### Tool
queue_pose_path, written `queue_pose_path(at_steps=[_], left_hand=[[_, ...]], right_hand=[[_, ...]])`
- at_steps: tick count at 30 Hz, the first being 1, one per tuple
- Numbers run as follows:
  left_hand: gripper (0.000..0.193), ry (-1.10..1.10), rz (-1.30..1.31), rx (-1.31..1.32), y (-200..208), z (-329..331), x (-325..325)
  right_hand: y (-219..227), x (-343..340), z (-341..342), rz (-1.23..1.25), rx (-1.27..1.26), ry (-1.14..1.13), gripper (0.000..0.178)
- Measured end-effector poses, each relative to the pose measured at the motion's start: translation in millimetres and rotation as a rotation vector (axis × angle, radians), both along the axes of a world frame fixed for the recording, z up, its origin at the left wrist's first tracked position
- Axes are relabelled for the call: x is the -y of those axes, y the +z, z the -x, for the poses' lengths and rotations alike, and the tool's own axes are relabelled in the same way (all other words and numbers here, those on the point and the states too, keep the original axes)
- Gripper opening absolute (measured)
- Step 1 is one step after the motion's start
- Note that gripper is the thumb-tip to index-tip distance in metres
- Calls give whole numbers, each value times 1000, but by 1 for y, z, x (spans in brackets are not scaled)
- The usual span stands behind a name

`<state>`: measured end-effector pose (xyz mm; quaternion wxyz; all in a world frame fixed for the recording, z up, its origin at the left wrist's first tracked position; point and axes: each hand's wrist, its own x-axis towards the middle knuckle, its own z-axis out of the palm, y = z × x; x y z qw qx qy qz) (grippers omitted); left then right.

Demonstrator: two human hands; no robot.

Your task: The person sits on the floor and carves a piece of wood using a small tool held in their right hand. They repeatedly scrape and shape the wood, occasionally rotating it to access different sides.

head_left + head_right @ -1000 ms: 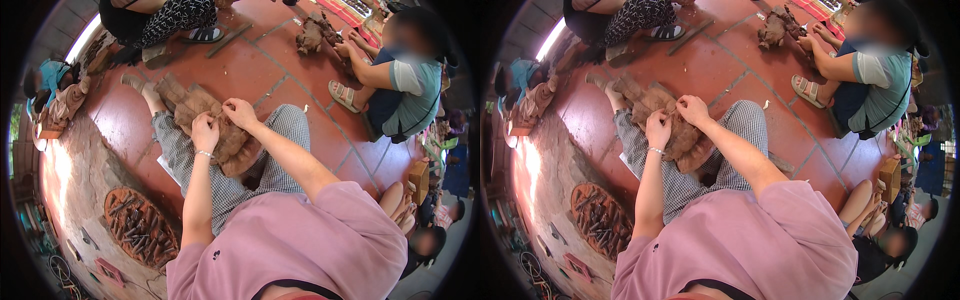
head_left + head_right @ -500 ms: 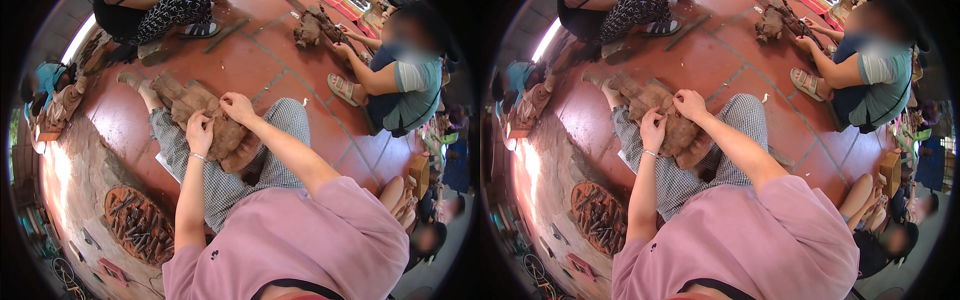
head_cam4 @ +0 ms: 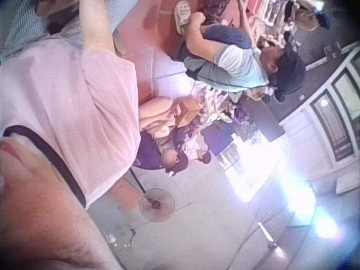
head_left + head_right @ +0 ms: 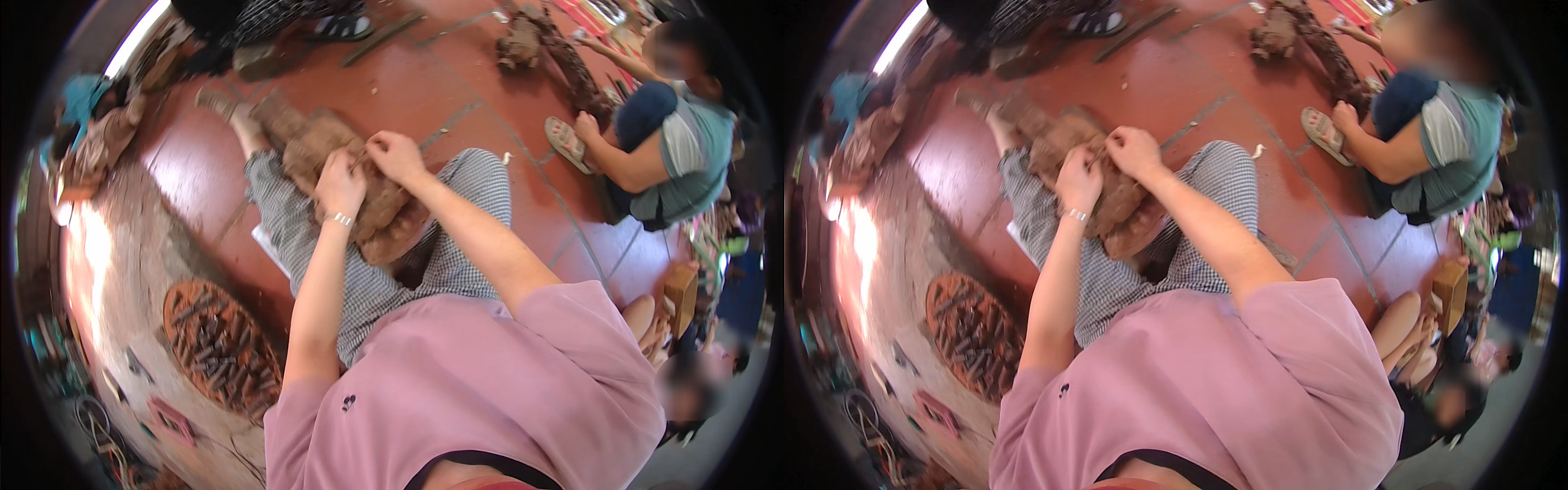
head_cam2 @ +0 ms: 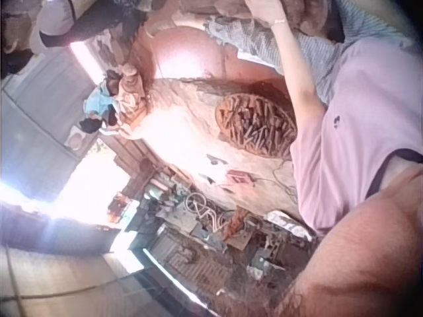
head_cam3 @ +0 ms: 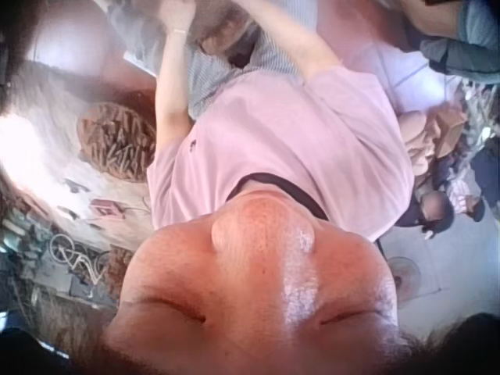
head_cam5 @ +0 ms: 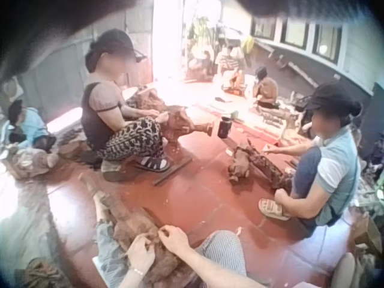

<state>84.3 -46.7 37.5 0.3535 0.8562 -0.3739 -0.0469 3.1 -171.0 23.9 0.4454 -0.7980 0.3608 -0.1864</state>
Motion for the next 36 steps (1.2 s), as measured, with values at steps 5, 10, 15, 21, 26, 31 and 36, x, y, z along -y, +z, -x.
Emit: queue_pose_path(at_steps=[5, 10, 15, 21, 26, 31, 36], left_hand=[[4, -17, 46, 26, 2, 2, -6], [5, -35, 68, 93, -4, 9, -15], [6, 40, 22, 112, -4, 5, -2], [7, -26, 33, 50, 1, 14, -22], [6, 18, 83, 167, -7, 1, -2], [8, -152, 151, 153, -1, -4, -38], [6, -253, 146, 70, -7, -21, -37]], right_hand=[[-5, 0, 2, 11, 46, 30, 29], [-19, 10, 4, -6, 56, 77, 30], [-2, 6, 4, -81, -50, 86, 33], [-17, 16, 3, -73, -49, 85, 34], [-21, 17, 3, -153, -39, 84, 33], [-17, 13, 4, -39, 36, 71, 30], [-9, 6, 2, -52, 20, 40, 31]])
